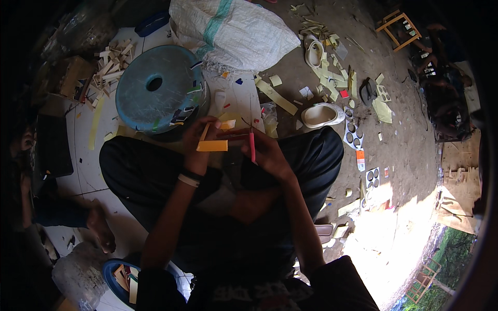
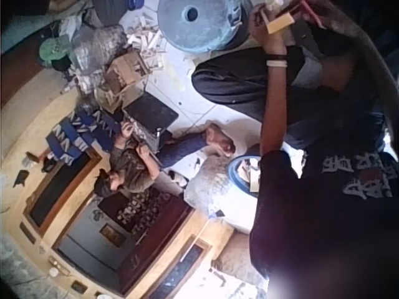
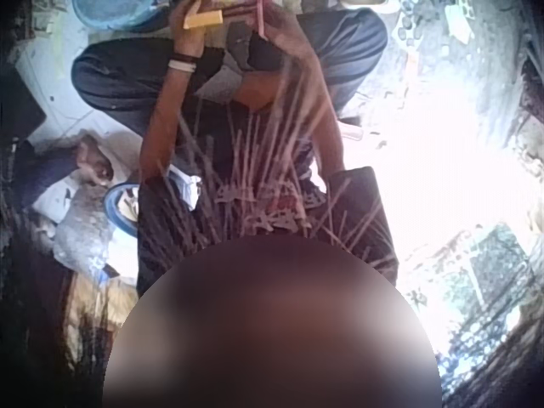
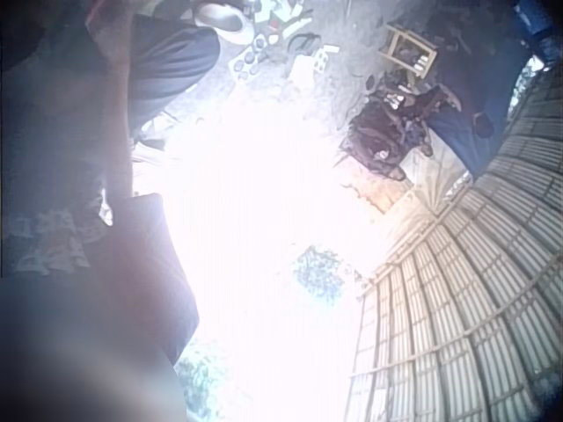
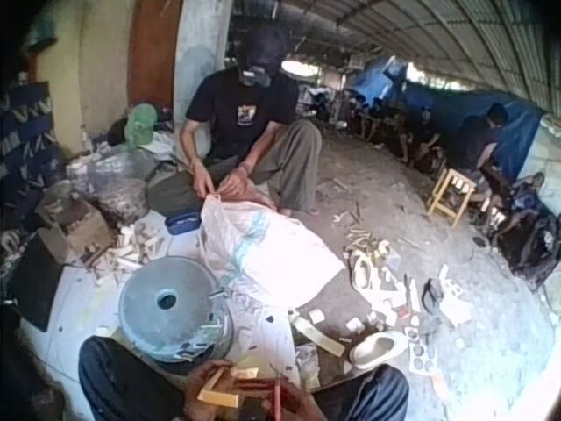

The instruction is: The person sits on the floor and uses pink scissors to cut a yellow strip of tape into smaller pieces. They repeatedly fold and cut the tape, handling the pieces with both hands.

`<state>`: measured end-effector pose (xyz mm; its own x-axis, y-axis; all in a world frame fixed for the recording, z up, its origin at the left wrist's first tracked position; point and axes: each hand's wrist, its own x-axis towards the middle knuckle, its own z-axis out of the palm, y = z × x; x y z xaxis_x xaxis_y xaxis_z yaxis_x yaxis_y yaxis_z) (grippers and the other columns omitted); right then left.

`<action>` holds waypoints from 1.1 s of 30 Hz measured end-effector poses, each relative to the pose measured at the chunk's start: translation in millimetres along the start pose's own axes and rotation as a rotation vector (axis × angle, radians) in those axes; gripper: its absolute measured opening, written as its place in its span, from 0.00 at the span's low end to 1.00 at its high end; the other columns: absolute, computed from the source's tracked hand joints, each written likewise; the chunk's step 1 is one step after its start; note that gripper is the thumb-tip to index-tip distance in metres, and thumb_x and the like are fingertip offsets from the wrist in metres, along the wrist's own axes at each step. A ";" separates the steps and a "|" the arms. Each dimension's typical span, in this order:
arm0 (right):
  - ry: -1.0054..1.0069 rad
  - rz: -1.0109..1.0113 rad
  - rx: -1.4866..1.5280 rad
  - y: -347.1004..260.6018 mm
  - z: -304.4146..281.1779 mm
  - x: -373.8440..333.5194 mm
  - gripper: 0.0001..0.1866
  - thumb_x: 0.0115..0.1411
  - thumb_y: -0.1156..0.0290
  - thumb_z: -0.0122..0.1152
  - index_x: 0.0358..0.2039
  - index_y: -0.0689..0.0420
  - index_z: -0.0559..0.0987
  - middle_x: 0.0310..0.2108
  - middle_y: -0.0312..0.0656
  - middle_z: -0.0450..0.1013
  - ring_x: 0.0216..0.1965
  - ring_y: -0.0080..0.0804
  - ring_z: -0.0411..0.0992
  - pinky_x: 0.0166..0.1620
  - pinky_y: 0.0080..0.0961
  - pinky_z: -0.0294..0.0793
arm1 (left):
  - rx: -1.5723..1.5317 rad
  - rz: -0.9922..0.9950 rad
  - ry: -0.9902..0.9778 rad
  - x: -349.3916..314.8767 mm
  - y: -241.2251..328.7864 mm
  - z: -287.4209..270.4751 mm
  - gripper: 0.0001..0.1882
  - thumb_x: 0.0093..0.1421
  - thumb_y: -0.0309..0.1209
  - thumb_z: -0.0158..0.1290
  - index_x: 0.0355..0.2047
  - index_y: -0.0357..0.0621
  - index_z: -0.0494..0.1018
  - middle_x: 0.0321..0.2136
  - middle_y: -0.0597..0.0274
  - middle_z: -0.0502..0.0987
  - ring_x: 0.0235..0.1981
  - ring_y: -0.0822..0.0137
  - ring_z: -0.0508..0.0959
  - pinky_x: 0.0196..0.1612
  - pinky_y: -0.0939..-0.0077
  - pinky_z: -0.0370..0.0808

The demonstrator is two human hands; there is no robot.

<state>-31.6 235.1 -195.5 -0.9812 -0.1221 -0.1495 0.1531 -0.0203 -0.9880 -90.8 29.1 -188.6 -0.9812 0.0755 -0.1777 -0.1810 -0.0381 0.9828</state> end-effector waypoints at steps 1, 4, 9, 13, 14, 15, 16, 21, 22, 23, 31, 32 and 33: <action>-0.057 0.039 -0.022 -1.2 0.3 -2.3 0.26 0.61 0.66 0.71 0.57 0.61 0.75 0.49 0.41 0.78 0.50 0.25 0.74 0.54 0.26 0.73 | -0.055 -0.007 -0.008 -0.7 1.4 0.0 0.14 0.65 0.38 0.61 0.43 0.40 0.78 0.35 0.67 0.79 0.34 0.77 0.77 0.38 0.82 0.73; -0.145 0.080 -0.176 -5.1 3.3 -5.3 0.29 0.60 0.62 0.71 0.59 0.60 0.73 0.53 0.47 0.75 0.56 0.33 0.72 0.59 0.31 0.70 | -0.214 -0.022 -0.011 -1.1 4.3 3.7 0.18 0.65 0.40 0.61 0.46 0.38 0.75 0.34 0.66 0.80 0.33 0.74 0.79 0.38 0.81 0.76; -0.182 -0.059 -0.233 -8.4 8.2 -6.7 0.30 0.60 0.62 0.71 0.59 0.60 0.73 0.53 0.49 0.75 0.57 0.39 0.73 0.60 0.33 0.69 | -0.211 -0.021 -0.027 -2.2 0.9 6.1 0.14 0.65 0.36 0.61 0.44 0.39 0.75 0.34 0.65 0.79 0.34 0.73 0.80 0.40 0.80 0.76; -0.207 -0.117 -0.306 -4.1 12.9 -6.8 0.29 0.58 0.63 0.72 0.57 0.60 0.74 0.52 0.49 0.76 0.55 0.41 0.74 0.58 0.34 0.71 | -0.115 0.007 0.010 0.0 -8.0 8.4 0.08 0.63 0.28 0.63 0.36 0.38 0.74 0.35 0.62 0.80 0.38 0.74 0.80 0.43 0.78 0.78; -0.214 -0.120 -0.334 -3.2 13.2 -6.8 0.29 0.58 0.63 0.73 0.56 0.61 0.74 0.52 0.49 0.76 0.54 0.41 0.75 0.57 0.34 0.72 | -0.106 0.067 0.000 -0.8 -9.4 7.8 0.08 0.63 0.28 0.62 0.36 0.38 0.74 0.35 0.61 0.81 0.38 0.74 0.80 0.43 0.78 0.78; -0.220 -0.125 -0.309 -2.6 13.0 -6.7 0.29 0.58 0.63 0.73 0.56 0.61 0.74 0.51 0.49 0.76 0.54 0.41 0.75 0.57 0.34 0.72 | -0.081 0.092 -0.003 -1.9 -10.4 7.3 0.08 0.62 0.27 0.62 0.36 0.38 0.74 0.35 0.61 0.81 0.38 0.74 0.80 0.43 0.78 0.78; -0.223 -0.121 -0.302 -2.3 12.5 -6.7 0.29 0.58 0.63 0.73 0.56 0.61 0.74 0.50 0.49 0.76 0.53 0.41 0.75 0.56 0.34 0.73 | -0.062 0.121 -0.006 -2.4 -11.1 7.2 0.08 0.62 0.26 0.62 0.36 0.38 0.74 0.35 0.61 0.81 0.38 0.74 0.80 0.44 0.78 0.78; -0.222 -0.124 -0.263 -3.9 12.0 -5.6 0.29 0.58 0.64 0.73 0.56 0.62 0.74 0.49 0.50 0.76 0.51 0.40 0.76 0.56 0.34 0.72 | -0.224 0.069 -0.037 -3.4 -10.0 9.9 0.09 0.64 0.31 0.62 0.33 0.40 0.74 0.32 0.67 0.78 0.34 0.78 0.78 0.39 0.80 0.76; -0.216 -0.113 -0.248 -4.4 12.1 -5.8 0.29 0.58 0.64 0.73 0.56 0.62 0.74 0.49 0.50 0.76 0.51 0.40 0.76 0.56 0.34 0.72 | -0.256 0.070 -0.046 -4.0 -9.9 10.2 0.09 0.64 0.30 0.63 0.33 0.40 0.74 0.32 0.67 0.78 0.34 0.78 0.77 0.39 0.81 0.76; -0.207 -0.126 -0.250 -4.8 12.2 -6.0 0.29 0.58 0.64 0.73 0.56 0.62 0.74 0.49 0.50 0.76 0.51 0.40 0.76 0.56 0.33 0.72 | -0.227 0.084 -0.040 -4.2 -9.9 10.1 0.09 0.63 0.30 0.63 0.33 0.40 0.74 0.32 0.66 0.78 0.34 0.77 0.78 0.39 0.80 0.77; -0.209 -0.081 -0.251 -5.4 10.3 -7.2 0.23 0.61 0.63 0.70 0.53 0.58 0.76 0.50 0.41 0.76 0.51 0.29 0.74 0.57 0.29 0.71 | -0.201 0.098 -0.058 0.9 -16.3 8.6 0.09 0.62 0.27 0.63 0.33 0.39 0.73 0.33 0.62 0.79 0.36 0.72 0.82 0.40 0.77 0.81; -0.206 -0.101 -0.255 -5.4 10.1 -7.4 0.23 0.61 0.62 0.70 0.53 0.59 0.76 0.50 0.41 0.76 0.51 0.29 0.74 0.57 0.28 0.71 | -0.210 0.103 -0.063 0.5 -16.1 8.7 0.09 0.62 0.27 0.63 0.33 0.39 0.74 0.33 0.62 0.79 0.36 0.72 0.81 0.40 0.77 0.80; -0.214 -0.077 -0.245 -5.5 10.1 -7.4 0.23 0.62 0.63 0.70 0.53 0.59 0.76 0.49 0.41 0.76 0.51 0.28 0.74 0.57 0.28 0.71 | -0.210 0.092 -0.064 -0.3 -15.1 8.7 0.09 0.62 0.27 0.63 0.33 0.39 0.74 0.34 0.62 0.79 0.36 0.73 0.81 0.41 0.78 0.80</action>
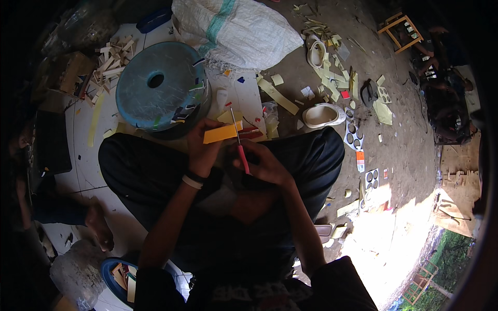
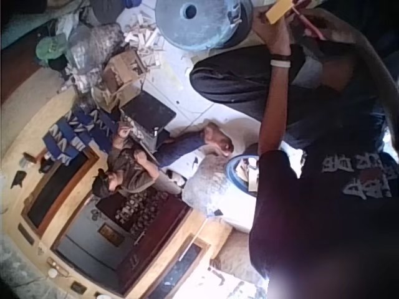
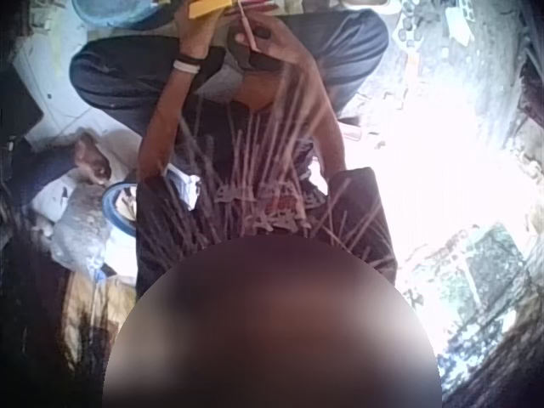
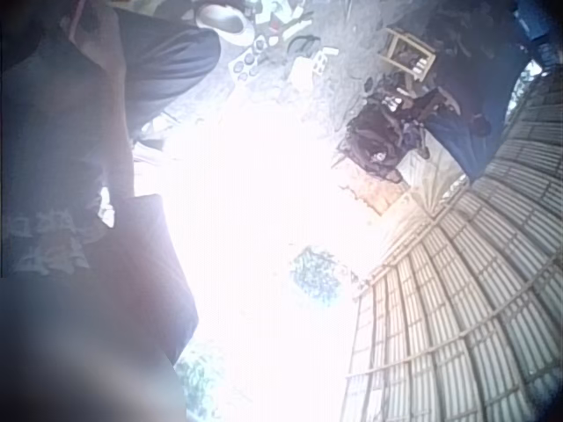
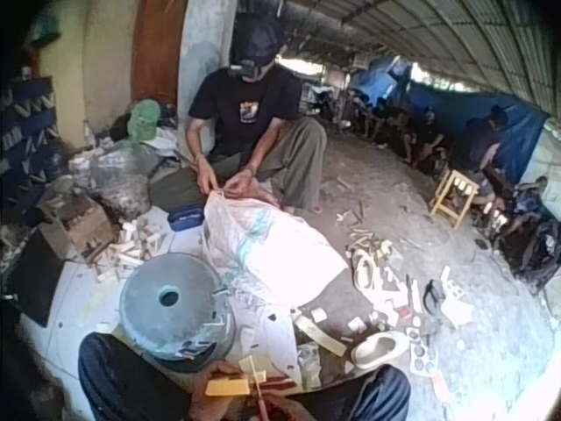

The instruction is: The person sits on the floor and uses pink scissors to cut a yellow strip of tape into smaller pieces. They repeatedly fold and cut the tape, handling the pieces with both hands.

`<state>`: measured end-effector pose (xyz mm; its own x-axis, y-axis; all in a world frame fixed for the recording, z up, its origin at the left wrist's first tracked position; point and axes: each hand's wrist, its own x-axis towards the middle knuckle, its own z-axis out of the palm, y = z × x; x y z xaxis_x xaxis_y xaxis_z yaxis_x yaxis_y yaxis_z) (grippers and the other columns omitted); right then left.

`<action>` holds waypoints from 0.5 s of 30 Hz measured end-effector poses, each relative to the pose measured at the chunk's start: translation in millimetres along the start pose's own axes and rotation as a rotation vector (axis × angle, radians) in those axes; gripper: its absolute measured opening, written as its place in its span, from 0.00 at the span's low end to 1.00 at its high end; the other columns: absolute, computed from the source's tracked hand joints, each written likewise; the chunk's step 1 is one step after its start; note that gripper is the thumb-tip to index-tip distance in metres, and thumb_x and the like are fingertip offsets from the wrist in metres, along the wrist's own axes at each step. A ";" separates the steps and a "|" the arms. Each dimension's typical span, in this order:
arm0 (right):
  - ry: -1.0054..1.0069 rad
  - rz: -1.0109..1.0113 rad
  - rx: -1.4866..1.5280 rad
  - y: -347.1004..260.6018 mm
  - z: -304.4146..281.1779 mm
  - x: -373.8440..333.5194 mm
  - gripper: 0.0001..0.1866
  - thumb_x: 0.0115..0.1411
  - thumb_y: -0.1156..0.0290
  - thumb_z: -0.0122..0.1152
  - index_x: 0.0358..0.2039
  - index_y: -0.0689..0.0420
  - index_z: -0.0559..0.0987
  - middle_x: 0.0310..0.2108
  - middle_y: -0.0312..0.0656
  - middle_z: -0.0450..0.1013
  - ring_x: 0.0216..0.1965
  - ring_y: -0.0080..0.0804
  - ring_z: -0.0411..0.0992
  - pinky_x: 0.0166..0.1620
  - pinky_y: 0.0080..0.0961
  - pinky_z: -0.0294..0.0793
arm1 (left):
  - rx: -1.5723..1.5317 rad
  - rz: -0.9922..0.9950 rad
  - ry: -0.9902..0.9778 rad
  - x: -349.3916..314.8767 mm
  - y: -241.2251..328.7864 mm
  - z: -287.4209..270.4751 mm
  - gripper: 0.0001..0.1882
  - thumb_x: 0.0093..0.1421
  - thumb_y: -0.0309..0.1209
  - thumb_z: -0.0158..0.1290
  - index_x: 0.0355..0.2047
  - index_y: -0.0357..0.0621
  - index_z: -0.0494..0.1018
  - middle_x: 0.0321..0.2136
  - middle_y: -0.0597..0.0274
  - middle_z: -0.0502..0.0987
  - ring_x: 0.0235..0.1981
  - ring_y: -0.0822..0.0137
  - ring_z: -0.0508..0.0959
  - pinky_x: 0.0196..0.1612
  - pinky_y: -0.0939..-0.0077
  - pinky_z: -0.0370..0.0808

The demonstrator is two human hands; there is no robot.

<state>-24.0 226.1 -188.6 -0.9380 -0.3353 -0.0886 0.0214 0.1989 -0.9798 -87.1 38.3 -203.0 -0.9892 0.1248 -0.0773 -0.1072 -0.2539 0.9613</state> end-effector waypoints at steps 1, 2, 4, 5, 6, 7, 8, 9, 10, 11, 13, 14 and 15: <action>-0.004 0.001 0.002 0.0 0.0 0.2 0.23 0.62 0.63 0.70 0.53 0.59 0.76 0.49 0.41 0.76 0.51 0.28 0.74 0.57 0.28 0.71 | -0.001 -0.010 -0.001 -0.8 1.6 0.3 0.08 0.62 0.27 0.64 0.34 0.39 0.74 0.34 0.62 0.79 0.36 0.73 0.81 0.41 0.78 0.80; 0.000 -0.015 -0.012 -0.1 -0.2 0.3 0.23 0.62 0.63 0.70 0.53 0.59 0.76 0.49 0.41 0.76 0.51 0.28 0.74 0.57 0.28 0.72 | 0.050 0.006 -0.002 -1.7 3.7 0.4 0.08 0.62 0.26 0.63 0.34 0.39 0.74 0.34 0.63 0.79 0.36 0.73 0.80 0.42 0.78 0.79; -0.015 0.021 0.023 -0.7 -0.9 0.2 0.23 0.62 0.63 0.70 0.54 0.59 0.76 0.49 0.40 0.76 0.51 0.27 0.74 0.56 0.28 0.72 | 0.150 0.039 -0.004 -3.3 8.5 0.8 0.08 0.61 0.26 0.63 0.34 0.39 0.74 0.35 0.63 0.79 0.37 0.74 0.79 0.44 0.78 0.78; -0.013 0.017 0.026 -1.2 -1.1 0.2 0.23 0.62 0.63 0.70 0.54 0.59 0.76 0.49 0.40 0.76 0.51 0.26 0.74 0.56 0.28 0.72 | 0.130 0.046 -0.001 -3.2 10.2 1.8 0.08 0.61 0.26 0.64 0.34 0.39 0.75 0.34 0.63 0.80 0.37 0.75 0.79 0.43 0.79 0.77; -0.017 0.024 0.037 -1.7 -1.0 0.5 0.23 0.62 0.63 0.70 0.53 0.59 0.76 0.49 0.40 0.76 0.50 0.26 0.74 0.56 0.28 0.72 | 0.110 0.053 0.003 -3.2 11.5 2.9 0.08 0.60 0.26 0.64 0.33 0.39 0.75 0.33 0.63 0.80 0.37 0.76 0.79 0.43 0.79 0.77; -0.014 0.019 0.041 -2.3 -0.9 0.7 0.23 0.61 0.63 0.70 0.53 0.59 0.77 0.48 0.40 0.77 0.50 0.26 0.74 0.56 0.27 0.72 | 0.091 0.060 0.003 -3.4 12.3 3.6 0.08 0.60 0.26 0.65 0.33 0.39 0.75 0.33 0.63 0.81 0.36 0.77 0.79 0.43 0.80 0.76; -0.007 0.009 0.034 -3.1 -0.7 0.6 0.23 0.61 0.63 0.70 0.53 0.59 0.77 0.47 0.39 0.77 0.50 0.26 0.74 0.55 0.27 0.72 | 0.103 0.065 0.005 -3.6 12.8 3.8 0.08 0.60 0.26 0.65 0.33 0.39 0.75 0.33 0.63 0.81 0.36 0.77 0.79 0.43 0.80 0.76; -0.002 0.014 0.038 -4.1 -0.7 0.4 0.22 0.61 0.64 0.71 0.52 0.59 0.77 0.47 0.39 0.77 0.49 0.25 0.74 0.55 0.27 0.72 | 0.116 0.071 0.003 -3.8 12.7 3.7 0.09 0.60 0.26 0.65 0.33 0.39 0.75 0.33 0.63 0.81 0.36 0.76 0.79 0.43 0.80 0.77; 0.006 0.014 0.031 -5.0 -0.8 -0.1 0.22 0.60 0.64 0.71 0.52 0.60 0.77 0.46 0.39 0.78 0.48 0.25 0.75 0.55 0.27 0.73 | 0.128 0.081 0.003 -4.0 12.1 3.4 0.09 0.60 0.27 0.65 0.34 0.38 0.75 0.33 0.62 0.81 0.36 0.76 0.79 0.44 0.79 0.77; 0.016 0.005 0.016 -6.0 -0.9 -0.4 0.22 0.60 0.65 0.71 0.51 0.60 0.78 0.46 0.39 0.78 0.48 0.25 0.75 0.54 0.27 0.73 | 0.095 0.052 0.004 -3.9 10.9 3.2 0.10 0.60 0.26 0.65 0.34 0.38 0.74 0.33 0.62 0.81 0.37 0.76 0.79 0.44 0.79 0.77; 0.011 0.031 0.007 -7.4 -0.9 -1.2 0.21 0.60 0.66 0.72 0.50 0.60 0.78 0.44 0.39 0.78 0.47 0.25 0.75 0.54 0.27 0.73 | 0.027 0.011 0.005 -3.4 7.9 2.6 0.10 0.59 0.26 0.66 0.35 0.38 0.74 0.34 0.61 0.80 0.37 0.75 0.80 0.44 0.79 0.77; 0.015 0.028 -0.009 -7.7 -0.7 -1.7 0.21 0.59 0.66 0.72 0.50 0.60 0.79 0.43 0.40 0.79 0.46 0.25 0.76 0.53 0.27 0.74 | 0.021 0.010 0.006 -2.9 6.4 2.1 0.11 0.59 0.26 0.66 0.35 0.38 0.73 0.34 0.61 0.80 0.37 0.74 0.80 0.44 0.78 0.78; 0.025 0.018 -0.007 -7.6 0.0 -1.8 0.20 0.59 0.67 0.72 0.50 0.61 0.79 0.43 0.40 0.79 0.45 0.24 0.76 0.53 0.27 0.74 | 0.014 0.016 0.005 -2.0 5.1 1.4 0.11 0.59 0.26 0.66 0.35 0.38 0.73 0.34 0.61 0.80 0.38 0.74 0.80 0.44 0.78 0.78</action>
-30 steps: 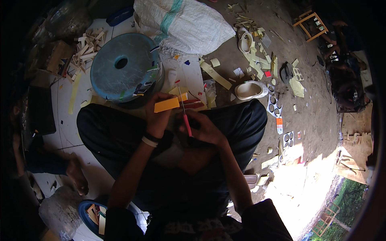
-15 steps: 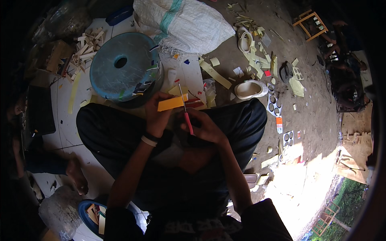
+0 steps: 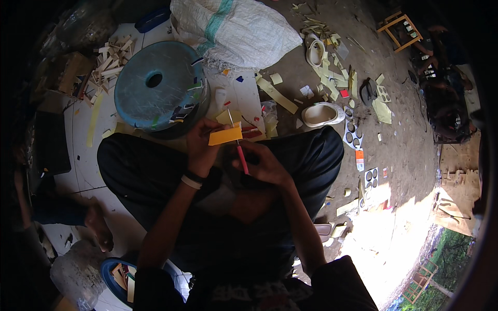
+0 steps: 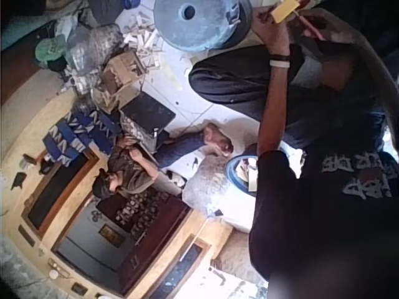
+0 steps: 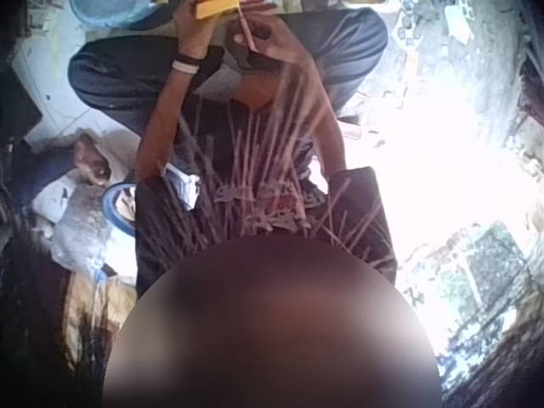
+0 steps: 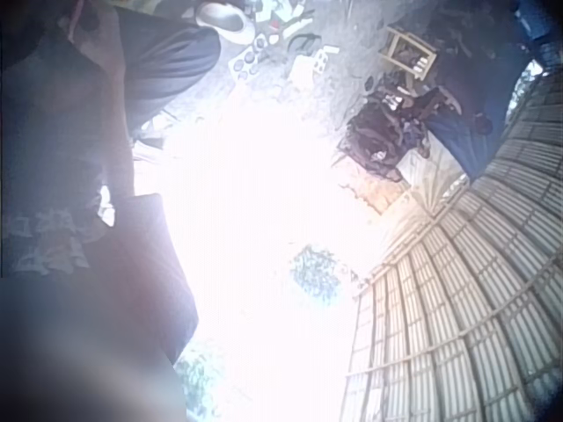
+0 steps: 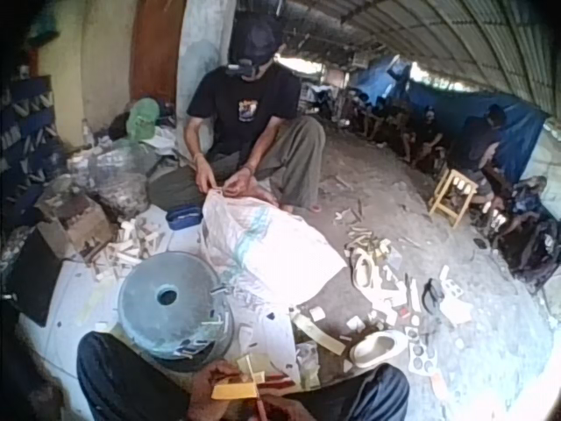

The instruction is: The person sits on the floor and uses pink scissors to cut a yellow strip of tape into smaller pieces. They repeatedly fold and cut the tape, handling the pieces with both hands.

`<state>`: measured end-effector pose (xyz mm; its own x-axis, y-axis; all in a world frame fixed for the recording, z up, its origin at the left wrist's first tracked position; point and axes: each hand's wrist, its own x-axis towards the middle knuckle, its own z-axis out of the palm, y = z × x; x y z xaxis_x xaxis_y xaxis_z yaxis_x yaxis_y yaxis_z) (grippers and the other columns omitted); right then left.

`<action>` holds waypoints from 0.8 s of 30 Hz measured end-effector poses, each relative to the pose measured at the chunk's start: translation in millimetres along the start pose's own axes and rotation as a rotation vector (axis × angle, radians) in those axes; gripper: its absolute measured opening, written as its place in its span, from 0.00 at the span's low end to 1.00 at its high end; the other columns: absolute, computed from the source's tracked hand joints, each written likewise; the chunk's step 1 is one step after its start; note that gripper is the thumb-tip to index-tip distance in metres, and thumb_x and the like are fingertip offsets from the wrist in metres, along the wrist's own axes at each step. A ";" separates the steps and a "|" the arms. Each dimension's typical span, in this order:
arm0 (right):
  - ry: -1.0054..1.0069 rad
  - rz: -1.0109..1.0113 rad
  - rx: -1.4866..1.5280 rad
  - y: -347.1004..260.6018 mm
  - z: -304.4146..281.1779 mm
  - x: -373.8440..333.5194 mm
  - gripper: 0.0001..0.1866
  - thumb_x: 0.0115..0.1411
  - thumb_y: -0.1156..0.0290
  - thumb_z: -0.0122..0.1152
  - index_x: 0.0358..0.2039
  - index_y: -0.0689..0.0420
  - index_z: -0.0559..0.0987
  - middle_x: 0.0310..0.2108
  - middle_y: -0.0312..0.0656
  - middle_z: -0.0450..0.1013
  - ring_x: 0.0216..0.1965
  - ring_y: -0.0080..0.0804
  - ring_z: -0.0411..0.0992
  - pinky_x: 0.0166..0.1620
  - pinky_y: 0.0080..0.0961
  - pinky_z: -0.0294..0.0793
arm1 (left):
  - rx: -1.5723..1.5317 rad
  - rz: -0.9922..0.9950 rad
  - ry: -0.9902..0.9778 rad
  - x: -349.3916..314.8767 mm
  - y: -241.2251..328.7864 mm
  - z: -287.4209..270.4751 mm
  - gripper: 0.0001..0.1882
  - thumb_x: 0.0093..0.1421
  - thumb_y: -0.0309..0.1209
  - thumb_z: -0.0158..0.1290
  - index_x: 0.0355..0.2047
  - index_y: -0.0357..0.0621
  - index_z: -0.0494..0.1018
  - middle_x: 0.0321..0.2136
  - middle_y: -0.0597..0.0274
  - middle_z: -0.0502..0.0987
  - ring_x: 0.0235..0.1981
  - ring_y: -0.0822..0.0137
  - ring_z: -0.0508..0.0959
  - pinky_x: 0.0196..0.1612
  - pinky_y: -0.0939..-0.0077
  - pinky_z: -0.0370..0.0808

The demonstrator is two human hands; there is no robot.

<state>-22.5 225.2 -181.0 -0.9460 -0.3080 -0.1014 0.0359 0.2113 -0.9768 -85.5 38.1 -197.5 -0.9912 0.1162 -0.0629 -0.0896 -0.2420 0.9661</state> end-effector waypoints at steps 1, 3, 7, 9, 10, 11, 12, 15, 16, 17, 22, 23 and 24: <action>0.015 -0.022 -0.006 0.6 1.2 0.1 0.20 0.59 0.68 0.72 0.50 0.61 0.79 0.42 0.40 0.79 0.45 0.24 0.76 0.52 0.27 0.74 | 0.015 -0.032 0.011 0.3 -1.2 -0.5 0.11 0.59 0.25 0.66 0.35 0.37 0.73 0.34 0.61 0.80 0.38 0.74 0.80 0.44 0.78 0.78; 0.036 -0.045 -0.003 2.4 2.7 -0.3 0.20 0.59 0.69 0.72 0.49 0.61 0.79 0.41 0.40 0.79 0.44 0.23 0.76 0.52 0.26 0.75 | 0.005 -0.001 -0.003 -0.9 -2.6 -1.5 0.11 0.59 0.25 0.66 0.35 0.37 0.73 0.34 0.61 0.79 0.38 0.73 0.81 0.44 0.77 0.79; 0.057 -0.020 0.032 6.9 4.3 0.6 0.21 0.58 0.71 0.73 0.50 0.62 0.78 0.40 0.38 0.79 0.43 0.21 0.75 0.50 0.26 0.75 | 0.053 0.039 -0.019 -4.7 -4.3 -0.5 0.11 0.58 0.24 0.66 0.35 0.37 0.73 0.34 0.60 0.80 0.39 0.71 0.81 0.45 0.76 0.79; 0.051 -0.005 0.070 7.3 4.1 2.8 0.23 0.58 0.71 0.73 0.52 0.62 0.77 0.41 0.39 0.79 0.43 0.22 0.75 0.50 0.26 0.75 | 0.014 0.012 -0.030 -3.5 -4.1 0.3 0.09 0.60 0.24 0.63 0.37 0.38 0.74 0.36 0.60 0.80 0.39 0.70 0.82 0.44 0.75 0.80; 0.040 -0.004 0.101 6.8 3.8 4.2 0.24 0.57 0.71 0.73 0.53 0.62 0.77 0.42 0.40 0.79 0.43 0.23 0.76 0.50 0.25 0.75 | 0.024 -0.036 -0.023 -2.7 -3.1 0.4 0.08 0.61 0.23 0.61 0.38 0.39 0.74 0.37 0.60 0.80 0.38 0.69 0.82 0.44 0.74 0.81; 0.030 -0.003 0.132 5.8 3.5 5.0 0.25 0.57 0.71 0.73 0.54 0.62 0.77 0.44 0.41 0.79 0.43 0.23 0.76 0.49 0.25 0.75 | -0.055 -0.078 -0.018 -2.5 -1.7 0.5 0.08 0.61 0.25 0.61 0.39 0.39 0.74 0.37 0.60 0.80 0.38 0.69 0.82 0.43 0.74 0.81; 0.053 0.025 0.117 4.5 2.6 5.3 0.25 0.57 0.71 0.73 0.54 0.62 0.77 0.44 0.41 0.79 0.44 0.24 0.76 0.50 0.26 0.75 | -0.102 -0.163 0.003 -2.4 0.0 1.0 0.08 0.62 0.26 0.61 0.39 0.39 0.75 0.37 0.59 0.80 0.38 0.69 0.82 0.43 0.74 0.81; 0.131 0.040 0.097 2.5 1.0 6.4 0.26 0.57 0.69 0.73 0.55 0.61 0.76 0.44 0.40 0.79 0.44 0.26 0.77 0.50 0.27 0.76 | -0.141 -0.257 0.025 -1.4 7.0 1.9 0.11 0.64 0.30 0.61 0.41 0.38 0.75 0.36 0.60 0.80 0.36 0.69 0.83 0.42 0.75 0.80; 0.164 -0.002 0.105 3.4 1.5 8.0 0.27 0.58 0.68 0.73 0.56 0.60 0.76 0.44 0.40 0.80 0.44 0.27 0.78 0.50 0.28 0.76 | -0.148 -0.259 0.023 -1.4 9.3 2.2 0.11 0.64 0.31 0.60 0.41 0.38 0.75 0.36 0.60 0.80 0.35 0.68 0.83 0.42 0.75 0.80; 0.195 -0.053 0.115 4.9 1.8 9.3 0.27 0.58 0.67 0.73 0.56 0.60 0.76 0.44 0.40 0.81 0.44 0.27 0.78 0.49 0.28 0.77 | -0.162 -0.250 0.016 -1.2 11.2 2.7 0.11 0.64 0.32 0.60 0.41 0.37 0.75 0.35 0.60 0.80 0.34 0.68 0.82 0.42 0.75 0.80; 0.356 0.160 -0.034 14.5 4.6 13.4 0.29 0.55 0.60 0.76 0.53 0.60 0.79 0.37 0.45 0.83 0.40 0.32 0.82 0.44 0.30 0.78 | -0.160 -0.354 -0.034 1.8 14.7 1.8 0.12 0.67 0.34 0.56 0.44 0.39 0.72 0.31 0.61 0.79 0.30 0.68 0.81 0.36 0.75 0.78; 0.382 0.256 -0.153 14.3 3.8 13.9 0.30 0.54 0.59 0.77 0.53 0.60 0.79 0.36 0.46 0.83 0.39 0.33 0.82 0.43 0.30 0.78 | -0.148 -0.367 -0.052 1.3 14.6 1.0 0.12 0.67 0.34 0.55 0.45 0.39 0.72 0.31 0.60 0.79 0.30 0.68 0.81 0.35 0.75 0.78; 0.385 0.321 -0.100 13.0 3.0 13.9 0.30 0.50 0.58 0.78 0.50 0.60 0.80 0.33 0.50 0.82 0.37 0.38 0.83 0.42 0.31 0.79 | -0.150 -0.363 -0.081 1.1 14.0 1.1 0.10 0.67 0.33 0.53 0.44 0.41 0.71 0.30 0.60 0.78 0.27 0.69 0.80 0.33 0.75 0.76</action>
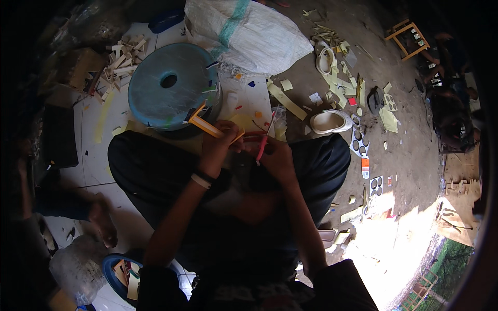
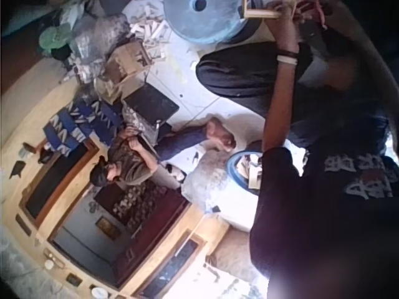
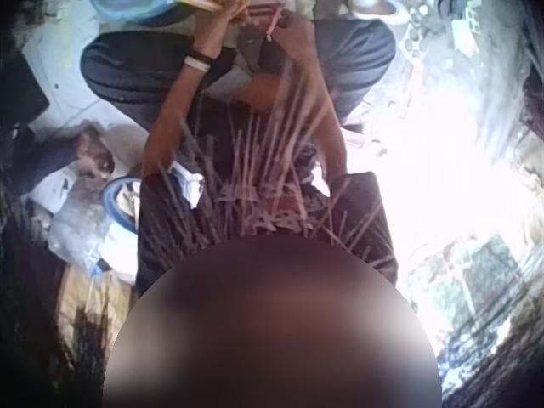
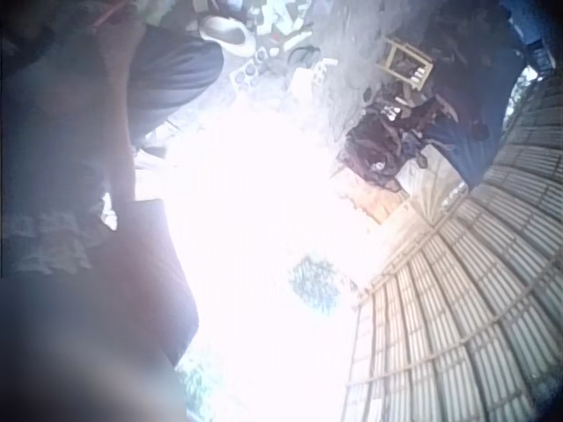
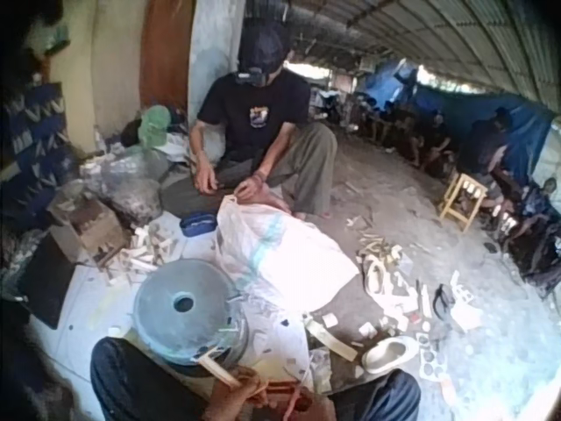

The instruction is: The person sits on the floor and uses pink scissors to cut a yellow strip of tape into smaller pieces. They repeatedly fold and cut the tape, handling the pieces with both hands.

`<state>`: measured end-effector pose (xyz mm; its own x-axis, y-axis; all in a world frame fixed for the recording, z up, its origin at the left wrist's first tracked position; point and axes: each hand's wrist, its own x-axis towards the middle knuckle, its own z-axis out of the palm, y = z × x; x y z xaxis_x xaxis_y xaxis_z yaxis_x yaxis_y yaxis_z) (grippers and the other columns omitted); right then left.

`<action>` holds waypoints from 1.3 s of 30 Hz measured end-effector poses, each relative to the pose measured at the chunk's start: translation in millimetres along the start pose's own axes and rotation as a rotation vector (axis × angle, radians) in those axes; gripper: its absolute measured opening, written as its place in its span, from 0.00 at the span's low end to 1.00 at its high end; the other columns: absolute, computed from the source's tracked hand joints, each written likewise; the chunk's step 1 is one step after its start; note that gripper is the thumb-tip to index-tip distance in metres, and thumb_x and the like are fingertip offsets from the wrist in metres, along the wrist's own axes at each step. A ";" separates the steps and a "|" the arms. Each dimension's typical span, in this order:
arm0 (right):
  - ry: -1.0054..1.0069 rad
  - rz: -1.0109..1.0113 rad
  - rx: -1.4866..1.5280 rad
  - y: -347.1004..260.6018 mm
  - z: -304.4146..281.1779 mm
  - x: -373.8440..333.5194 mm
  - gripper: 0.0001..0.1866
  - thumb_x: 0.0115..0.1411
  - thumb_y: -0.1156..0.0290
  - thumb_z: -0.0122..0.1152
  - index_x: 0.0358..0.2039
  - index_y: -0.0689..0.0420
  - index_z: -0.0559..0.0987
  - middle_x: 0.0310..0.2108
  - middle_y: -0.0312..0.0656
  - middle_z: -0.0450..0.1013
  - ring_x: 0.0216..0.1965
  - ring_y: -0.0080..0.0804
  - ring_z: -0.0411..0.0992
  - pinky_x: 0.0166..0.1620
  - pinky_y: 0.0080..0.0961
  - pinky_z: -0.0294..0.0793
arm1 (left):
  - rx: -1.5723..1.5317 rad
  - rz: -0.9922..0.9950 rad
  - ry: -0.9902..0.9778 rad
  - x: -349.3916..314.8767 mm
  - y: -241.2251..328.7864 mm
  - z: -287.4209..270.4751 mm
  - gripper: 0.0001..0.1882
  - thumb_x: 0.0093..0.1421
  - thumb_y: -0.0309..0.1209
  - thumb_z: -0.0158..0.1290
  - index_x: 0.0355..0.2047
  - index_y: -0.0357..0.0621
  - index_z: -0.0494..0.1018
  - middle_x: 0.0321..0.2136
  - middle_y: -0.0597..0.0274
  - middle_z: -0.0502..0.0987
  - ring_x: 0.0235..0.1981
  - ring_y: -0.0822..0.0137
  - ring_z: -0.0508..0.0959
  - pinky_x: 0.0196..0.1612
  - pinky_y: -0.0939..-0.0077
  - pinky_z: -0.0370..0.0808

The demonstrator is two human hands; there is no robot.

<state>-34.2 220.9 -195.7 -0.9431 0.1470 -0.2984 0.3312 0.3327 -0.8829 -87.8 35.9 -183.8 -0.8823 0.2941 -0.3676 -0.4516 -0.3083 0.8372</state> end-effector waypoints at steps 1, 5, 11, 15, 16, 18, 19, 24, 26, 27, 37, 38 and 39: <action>0.030 -0.059 -0.032 -2.1 -2.1 -0.3 0.28 0.50 0.59 0.78 0.49 0.61 0.80 0.32 0.51 0.82 0.37 0.39 0.83 0.42 0.32 0.79 | 0.005 -0.009 -0.019 -0.1 -0.2 -0.9 0.09 0.67 0.32 0.53 0.43 0.41 0.71 0.29 0.61 0.78 0.27 0.69 0.79 0.32 0.75 0.76; 0.153 -0.064 -0.238 -17.6 -16.1 12.2 0.20 0.49 0.67 0.76 0.41 0.61 0.80 0.30 0.51 0.81 0.36 0.44 0.82 0.40 0.34 0.79 | 0.042 -0.019 -0.073 1.6 -0.2 -0.4 0.08 0.67 0.32 0.53 0.41 0.41 0.71 0.27 0.62 0.77 0.23 0.71 0.77 0.28 0.76 0.75; 0.013 -0.281 -0.362 -21.3 -21.2 70.4 0.14 0.47 0.74 0.73 0.34 0.62 0.79 0.33 0.50 0.81 0.38 0.46 0.82 0.40 0.34 0.79 | -0.023 0.018 -0.118 -0.6 2.5 4.6 0.08 0.67 0.32 0.55 0.40 0.40 0.73 0.24 0.62 0.77 0.17 0.72 0.77 0.20 0.78 0.72; -0.396 -0.322 -0.382 -7.8 -6.8 93.4 0.17 0.46 0.76 0.73 0.38 0.62 0.81 0.35 0.50 0.81 0.37 0.44 0.82 0.40 0.33 0.80 | -0.004 -0.006 -0.129 -4.1 7.0 5.8 0.08 0.67 0.33 0.55 0.40 0.41 0.73 0.23 0.63 0.76 0.17 0.74 0.75 0.18 0.80 0.70; -0.369 -0.413 -0.327 -6.2 -4.7 94.8 0.18 0.46 0.75 0.73 0.40 0.62 0.81 0.36 0.49 0.81 0.37 0.43 0.82 0.40 0.33 0.80 | 0.002 -0.016 -0.144 -5.1 8.4 5.6 0.09 0.67 0.34 0.55 0.40 0.41 0.73 0.23 0.64 0.76 0.17 0.75 0.74 0.18 0.80 0.69; -0.321 -0.528 -0.251 -6.2 -2.0 89.9 0.20 0.48 0.75 0.73 0.43 0.62 0.82 0.37 0.49 0.82 0.36 0.41 0.82 0.40 0.31 0.81 | 0.024 -0.043 -0.154 -7.4 9.9 5.3 0.10 0.67 0.36 0.56 0.41 0.43 0.72 0.23 0.66 0.74 0.18 0.76 0.73 0.19 0.80 0.69; -0.263 -0.563 -0.136 -8.2 -1.1 85.1 0.19 0.50 0.75 0.72 0.44 0.62 0.82 0.37 0.47 0.82 0.37 0.38 0.82 0.40 0.30 0.81 | 0.007 -0.046 -0.159 -7.6 10.4 5.0 0.11 0.67 0.36 0.56 0.41 0.43 0.72 0.23 0.66 0.74 0.18 0.76 0.72 0.18 0.80 0.68; -0.233 -0.214 0.523 -19.9 -19.3 36.3 0.13 0.57 0.80 0.70 0.44 0.62 0.83 0.39 0.42 0.82 0.41 0.29 0.81 0.43 0.26 0.81 | -0.038 -0.051 -0.144 -6.4 7.4 5.6 0.10 0.68 0.37 0.53 0.43 0.45 0.71 0.22 0.68 0.73 0.16 0.79 0.69 0.14 0.83 0.63; -0.321 -0.337 0.530 -20.5 -18.5 19.6 0.14 0.56 0.82 0.70 0.44 0.62 0.83 0.40 0.40 0.81 0.43 0.28 0.80 0.45 0.25 0.81 | -0.016 -0.060 -0.141 -5.8 5.7 6.3 0.09 0.69 0.36 0.51 0.43 0.45 0.71 0.22 0.68 0.73 0.15 0.80 0.69 0.14 0.84 0.62; -0.368 -0.410 0.537 -19.7 -17.0 13.4 0.14 0.56 0.84 0.70 0.43 0.62 0.83 0.40 0.40 0.81 0.44 0.27 0.79 0.46 0.25 0.81 | 0.002 -0.072 -0.139 -6.2 4.9 7.0 0.09 0.69 0.36 0.50 0.43 0.45 0.70 0.22 0.69 0.72 0.15 0.80 0.68 0.13 0.84 0.61; -0.621 -0.247 0.614 -18.9 -15.3 9.1 0.07 0.55 0.87 0.69 0.30 0.63 0.79 0.37 0.38 0.80 0.44 0.28 0.78 0.51 0.30 0.79 | 0.193 -0.215 -0.208 -11.3 6.6 7.2 0.12 0.69 0.36 0.48 0.47 0.43 0.71 0.18 0.69 0.70 0.10 0.82 0.63 0.12 0.84 0.56; -0.620 -0.285 0.600 -19.4 -18.1 8.8 0.07 0.55 0.86 0.69 0.31 0.62 0.80 0.38 0.38 0.80 0.44 0.27 0.78 0.50 0.29 0.79 | 0.226 -0.202 -0.200 -12.4 4.5 8.8 0.11 0.69 0.34 0.48 0.47 0.42 0.71 0.17 0.70 0.69 0.09 0.82 0.62 0.12 0.85 0.56; -0.606 -0.302 0.508 -19.6 -20.8 8.4 0.07 0.55 0.86 0.69 0.31 0.62 0.80 0.38 0.38 0.80 0.44 0.27 0.78 0.50 0.28 0.78 | 0.216 -0.188 -0.200 -11.7 2.7 10.2 0.11 0.69 0.34 0.48 0.46 0.43 0.71 0.17 0.70 0.69 0.09 0.82 0.62 0.11 0.85 0.56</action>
<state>-48.0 234.9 -173.3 -0.8902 -0.4540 -0.0383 0.1451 -0.2028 -0.9684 -77.3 40.8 -173.0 -0.7334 0.5054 -0.4547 -0.5463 -0.0400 0.8366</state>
